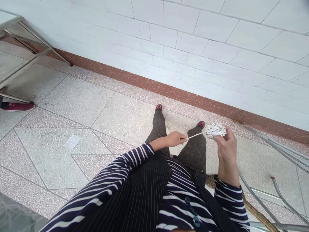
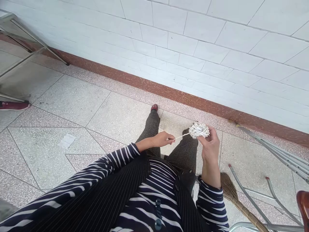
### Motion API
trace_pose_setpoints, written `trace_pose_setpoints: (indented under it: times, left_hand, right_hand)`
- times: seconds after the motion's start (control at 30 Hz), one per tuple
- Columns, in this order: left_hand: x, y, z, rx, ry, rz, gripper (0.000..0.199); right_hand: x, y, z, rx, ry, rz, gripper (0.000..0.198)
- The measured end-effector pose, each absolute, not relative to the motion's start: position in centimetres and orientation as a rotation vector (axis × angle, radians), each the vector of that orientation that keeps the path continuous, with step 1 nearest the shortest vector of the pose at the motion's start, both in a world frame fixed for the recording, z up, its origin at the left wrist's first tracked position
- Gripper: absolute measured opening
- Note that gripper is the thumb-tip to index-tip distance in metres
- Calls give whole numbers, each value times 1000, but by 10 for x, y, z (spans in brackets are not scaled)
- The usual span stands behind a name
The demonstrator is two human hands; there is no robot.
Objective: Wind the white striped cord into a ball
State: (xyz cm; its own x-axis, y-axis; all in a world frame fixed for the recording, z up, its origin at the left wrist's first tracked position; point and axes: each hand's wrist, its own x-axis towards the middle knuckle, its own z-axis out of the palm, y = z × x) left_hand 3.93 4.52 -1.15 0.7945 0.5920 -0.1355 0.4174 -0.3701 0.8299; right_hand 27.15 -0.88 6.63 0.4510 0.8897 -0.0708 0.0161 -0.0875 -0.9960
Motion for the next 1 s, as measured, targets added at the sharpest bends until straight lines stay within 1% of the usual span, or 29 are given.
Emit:
trace_pose_setpoints:
  times: [0.1, 0.17, 0.23, 0.3, 0.37, 0.47, 0.57, 0.7, 0.83, 1.0]
  left_hand:
    - [40, 43, 2, 2175, 687, 233, 28]
    - [42, 48, 13, 2313, 656, 264, 29]
    - [45, 56, 24, 2448, 631, 288, 26]
    - [48, 66, 32, 2562, 587, 281, 22]
    - [49, 73, 38, 2643, 509, 263, 20]
    - [52, 78, 39, 2709, 412, 285, 21]
    - [52, 83, 33, 2691, 423, 386, 26]
    - [49, 94, 18, 2516, 616, 454, 28]
    - [49, 97, 6, 2239, 711, 433, 30]
    - [51, 93, -5, 1912, 745, 449, 29]
  right_hand:
    - [273, -1, 60, -1769, -1048, 626, 61]
    - [267, 2, 50, -1954, -1164, 555, 61]
    - [259, 1, 37, -2022, -1198, 750, 62]
    - [251, -3, 26, -1959, -1176, 1084, 60]
    - [246, -10, 21, -1859, -1169, 1348, 53]
    - [247, -20, 24, -1720, -1152, 1588, 49]
    - [251, -26, 33, -1580, -1057, 1692, 55]
    - [251, -29, 39, -1403, -872, 1691, 66]
    - [245, -26, 45, -1304, -808, 1627, 64]
    - [247, -20, 67, -1233, -701, 1489, 63]
